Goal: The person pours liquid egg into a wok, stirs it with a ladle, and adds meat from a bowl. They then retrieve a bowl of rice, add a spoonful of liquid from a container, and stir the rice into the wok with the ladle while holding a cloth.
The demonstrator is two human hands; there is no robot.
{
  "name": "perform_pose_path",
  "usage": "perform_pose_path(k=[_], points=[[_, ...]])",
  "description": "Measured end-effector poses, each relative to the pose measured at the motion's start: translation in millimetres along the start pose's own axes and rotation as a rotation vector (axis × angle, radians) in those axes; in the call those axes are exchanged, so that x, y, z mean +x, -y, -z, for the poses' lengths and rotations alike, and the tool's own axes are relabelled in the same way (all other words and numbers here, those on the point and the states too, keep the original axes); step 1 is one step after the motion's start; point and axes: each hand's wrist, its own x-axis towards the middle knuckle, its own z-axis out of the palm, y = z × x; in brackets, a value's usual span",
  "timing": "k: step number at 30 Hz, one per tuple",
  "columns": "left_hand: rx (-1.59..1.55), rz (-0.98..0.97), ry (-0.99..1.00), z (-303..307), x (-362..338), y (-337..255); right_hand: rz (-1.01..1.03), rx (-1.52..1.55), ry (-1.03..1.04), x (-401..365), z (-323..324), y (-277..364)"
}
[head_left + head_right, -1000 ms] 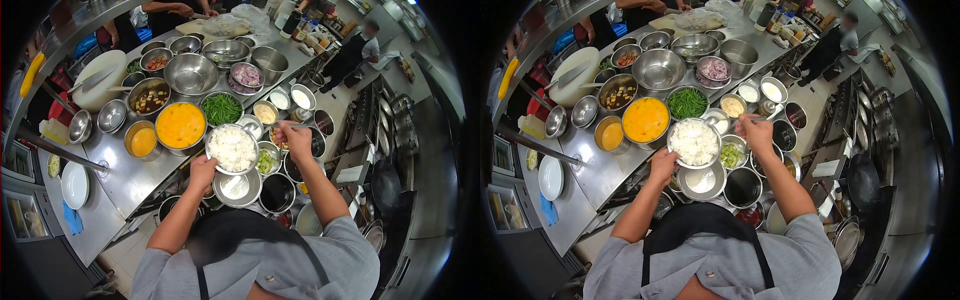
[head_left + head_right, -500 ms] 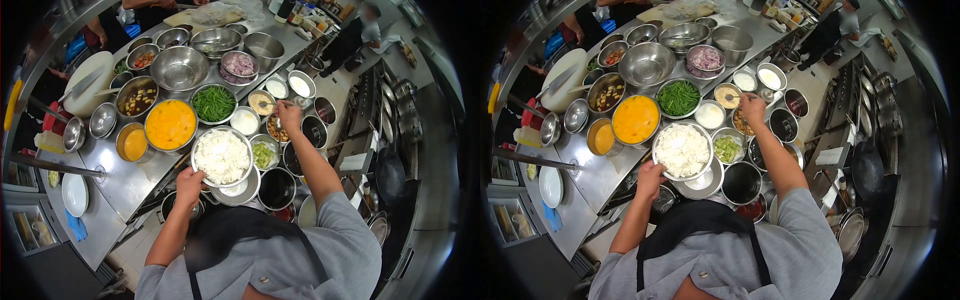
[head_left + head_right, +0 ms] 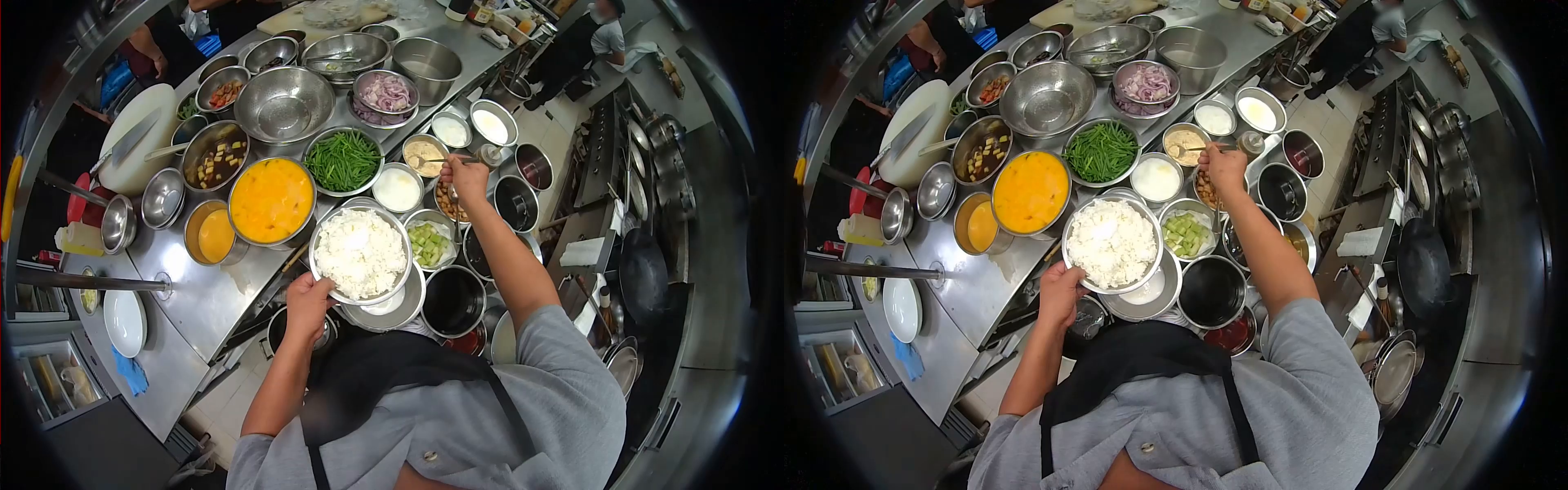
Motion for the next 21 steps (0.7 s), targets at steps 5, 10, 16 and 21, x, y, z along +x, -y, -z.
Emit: perform_pose_path(k=[5, 10, 16, 21], points=[[-0.005, 0.006, -0.009, 0.3, -1.0, -1.3, -0.029, 0.015, -0.030, 3.9, 6.2, 0.0], [-0.014, 0.002, -0.021, -0.1, -1.6, -3.3, -0.050, 0.062, -0.027, 10.1, 9.4, -7.2], [-0.051, -0.007, -0.020, -2.6, 0.1, -4.1, -0.083, 0.121, -0.043, 10.9, 12.3, -8.2], [0.001, -0.025, -0.022, -3.2, 5.9, -1.2, -0.058, 0.057, -0.027, 6.0, 3.2, -8.4]])
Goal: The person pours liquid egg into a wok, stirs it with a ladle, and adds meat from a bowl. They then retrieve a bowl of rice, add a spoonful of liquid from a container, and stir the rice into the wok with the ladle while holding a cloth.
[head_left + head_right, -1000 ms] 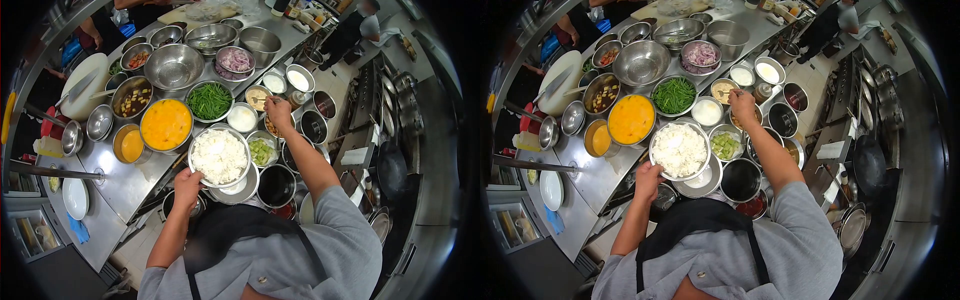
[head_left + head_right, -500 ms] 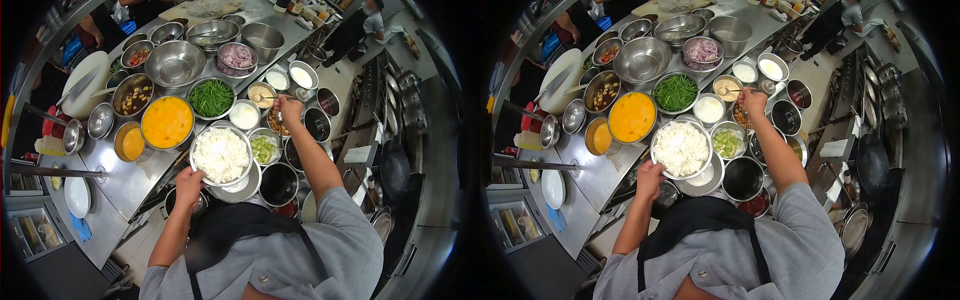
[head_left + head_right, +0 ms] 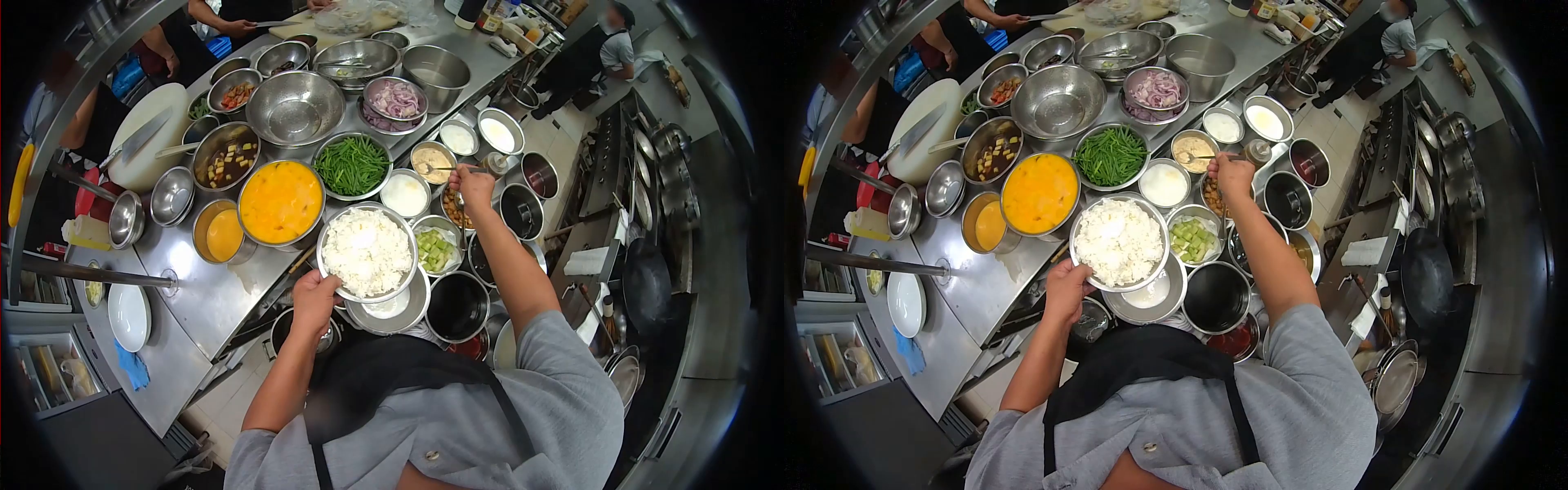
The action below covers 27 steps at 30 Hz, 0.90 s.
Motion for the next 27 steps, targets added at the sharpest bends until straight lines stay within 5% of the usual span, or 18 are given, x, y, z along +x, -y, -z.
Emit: perform_pose_path(k=[11, 19, 24, 27], points=[[0.032, 0.008, 0.076, -7.6, 14.2, -0.6, -0.021, 0.127, -0.013, -6.1, 13.8, 13.1], [0.037, -0.021, 0.162, -39.3, 58.8, 10.7, -0.039, 0.080, 0.163, -91.6, 34.8, 96.6], [0.034, -0.023, 0.150, -58.1, 52.4, -2.1, 0.085, -0.021, 0.289, -148.6, 28.5, 124.9], [-0.008, -0.039, 0.164, -53.7, 42.8, 1.9, 0.170, 0.006, 0.197, -137.9, 26.7, 129.8]])
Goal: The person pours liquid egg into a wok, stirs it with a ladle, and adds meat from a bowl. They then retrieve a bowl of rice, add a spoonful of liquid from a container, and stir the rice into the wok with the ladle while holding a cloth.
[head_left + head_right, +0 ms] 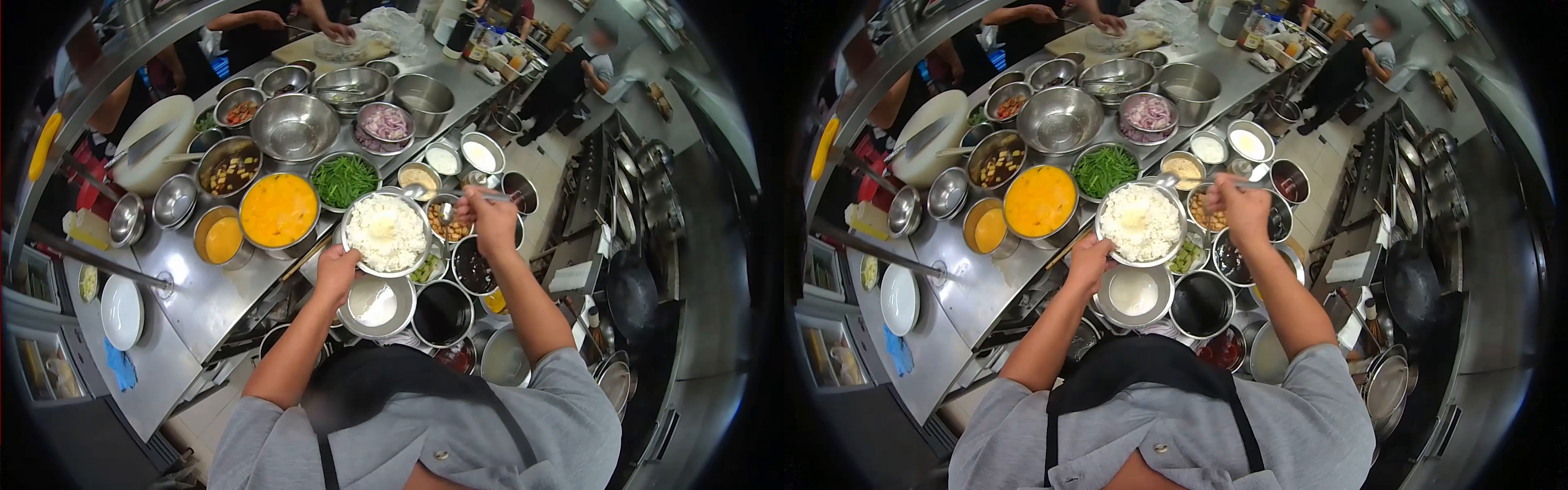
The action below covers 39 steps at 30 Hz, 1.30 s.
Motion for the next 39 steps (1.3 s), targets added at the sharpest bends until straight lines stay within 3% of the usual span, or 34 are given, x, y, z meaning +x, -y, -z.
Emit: perform_pose_path(k=[2, 4, 6, 8, 10, 14, 15, 16, 18, 22, 24, 25, 28, 29, 32, 34, 37, 39], points=[[-0.024, -0.029, -0.022, 7.3, -12.2, 2.2, 0.061, -0.030, -0.077, 26.4, 7.6, -12.0], [0.009, -0.022, -0.047, 17.4, -30.9, 7.3, 0.173, -0.245, -0.019, 48.5, 9.8, -27.5], [0.050, -0.046, -0.102, 36.1, -52.3, 19.0, 0.219, -0.669, 0.092, 72.3, 7.1, -55.5], [-0.071, -0.063, -0.192, 38.0, -98.3, 9.3, 0.481, -0.989, 0.078, 60.0, -21.6, -55.5], [-0.076, -0.079, -0.270, 54.7, -136.0, 17.8, 0.668, -1.040, 0.054, 50.7, -43.7, -63.4], [-0.168, -0.084, -0.441, 84.5, -206.1, 41.0, 0.748, -1.054, 0.122, 22.8, -66.1, -82.1], [-0.072, -0.084, -0.431, 113.5, -217.5, 66.6, 0.919, -1.013, 0.187, 32.3, -64.1, -109.6], [-0.060, -0.077, -0.421, 120.3, -232.6, 71.1, 0.851, -1.074, 0.315, 32.4, -60.7, -124.4], [-0.081, -0.030, -0.490, 124.7, -251.4, 72.0, 0.478, -1.111, 0.328, 53.0, -54.5, -169.6], [-0.130, -0.030, -0.508, 130.4, -267.4, 73.7, 0.264, -1.056, 0.171, 2.9, -22.0, -114.7], [-0.101, -0.030, -0.397, 142.4, -266.1, 80.1, 0.266, -0.867, -0.003, -39.1, 13.7, -93.8], [0.015, 0.003, -0.348, 149.8, -264.5, 82.2, 0.435, -0.869, -0.152, -67.7, 30.9, -86.2], [0.153, 0.070, -0.193, 146.3, -260.0, 78.8, 0.466, -0.768, -0.343, -176.4, 94.2, -96.6], [0.146, 0.104, -0.106, 134.7, -261.1, 71.4, 0.601, -0.761, -0.452, -217.6, 109.2, -112.4], [0.387, 0.175, 0.048, 137.9, -255.1, 73.0, 0.295, -0.851, -0.553, -374.2, 130.6, -134.4], [0.365, 0.191, 0.220, 125.0, -260.3, 67.6, -0.115, -0.814, -0.465, -478.0, 123.0, -119.1], [0.461, 0.257, 0.400, 91.9, -268.5, 70.4, -0.186, -0.964, -0.564, -604.2, 124.9, -143.6], [0.638, 0.235, 0.552, 74.2, -267.7, 76.9, -0.381, -1.138, -0.788, -674.5, 139.3, -141.3]])
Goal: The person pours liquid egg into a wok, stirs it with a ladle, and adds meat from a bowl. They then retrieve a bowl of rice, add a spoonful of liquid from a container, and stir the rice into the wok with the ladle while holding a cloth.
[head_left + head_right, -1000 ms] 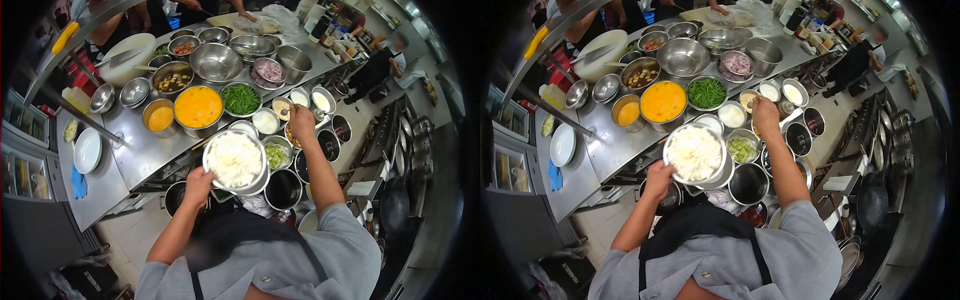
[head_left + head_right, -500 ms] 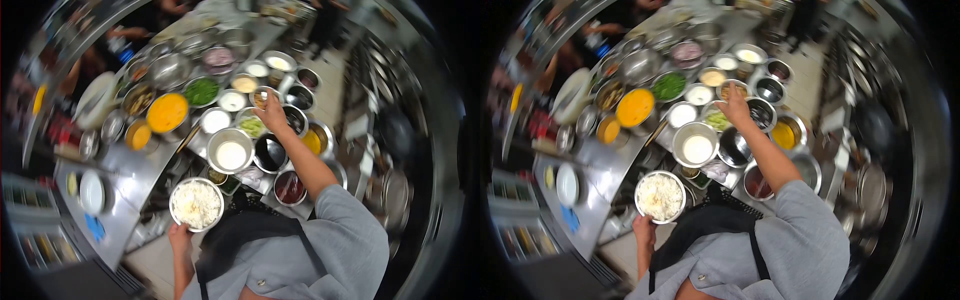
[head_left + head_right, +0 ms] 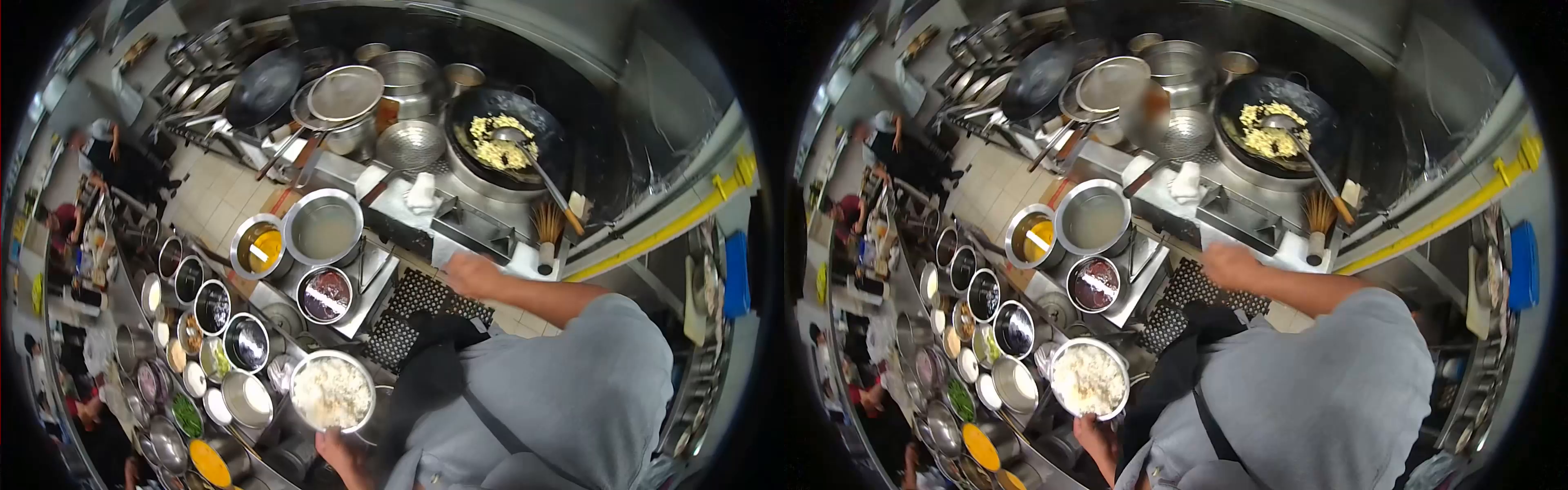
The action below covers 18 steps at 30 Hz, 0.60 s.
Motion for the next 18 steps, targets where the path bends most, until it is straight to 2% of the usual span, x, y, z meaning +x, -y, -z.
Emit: perform_pose_path(k=[1, 2, 3, 4, 5, 6, 7, 8, 9, 10, 11, 12, 14, 15, 16, 17, 18], points=[[0.164, -0.004, 0.096, -9.0, 3.4, -3.9, -0.043, -0.112, -0.178, -12.6, 15.3, -33.4], [0.152, 0.056, 0.110, -44.6, 2.1, -28.8, -0.173, -0.208, -0.184, 13.5, 79.1, -29.0], [0.148, 0.001, 0.179, -74.7, 8.1, -35.2, -0.275, -0.403, -0.227, 11.0, 92.6, -63.1], [0.201, -0.073, 0.281, -74.9, 49.2, -12.9, -0.381, -0.543, -0.374, 7.1, 104.8, -97.8], [-0.041, -0.027, 0.332, -135.8, 35.6, -35.2, -0.540, -0.531, -0.373, 2.5, 123.7, -124.2], [0.091, -0.039, 0.445, -197.0, 54.3, -47.5, -0.894, -0.469, -0.308, -14.2, 135.5, -177.9], [0.136, -0.042, 0.467, -241.5, 60.4, -53.9, -0.926, -0.458, -0.316, -27.9, 129.5, -203.2], [0.173, -0.050, 0.487, -291.3, 59.9, -60.2, -0.909, -0.201, -0.231, -38.4, 127.5, -224.4], [0.345, -0.117, 0.509, -336.8, 60.5, -71.4, -0.877, 0.056, -0.143, -43.1, 141.0, -224.6], [0.323, -0.049, 0.553, -381.3, 56.4, -75.7, -0.804, 0.075, -0.208, -63.0, 146.6, -216.7], [0.255, -0.059, 0.608, -424.7, 63.0, -69.4, -0.787, 0.294, -0.186, -80.5, 150.0, -221.0], [0.320, -0.064, 0.718, -465.3, 86.6, -62.2, -1.108, 0.776, -0.083, -85.2, 206.2, -173.4], [0.375, -0.121, 0.805, -547.4, 98.2, -53.9, -1.145, 0.898, -0.159, -116.0, 205.5, -172.4], [0.403, -0.157, 0.890, -589.7, 98.2, -49.0, -0.856, 0.616, -0.427, -138.8, 168.6, -194.2], [0.564, -0.254, 0.930, -625.4, 87.6, -52.3, -0.560, 0.315, -0.669, -161.1, 129.4, -209.0], [0.617, -0.353, 0.938, -663.9, 84.3, -45.8, -0.602, 0.321, -0.696, -175.7, 121.6, -203.5], [0.684, -0.559, 1.018, -704.8, 121.4, -26.0, -0.645, 0.323, -0.723, -185.9, 118.2, -199.2]])
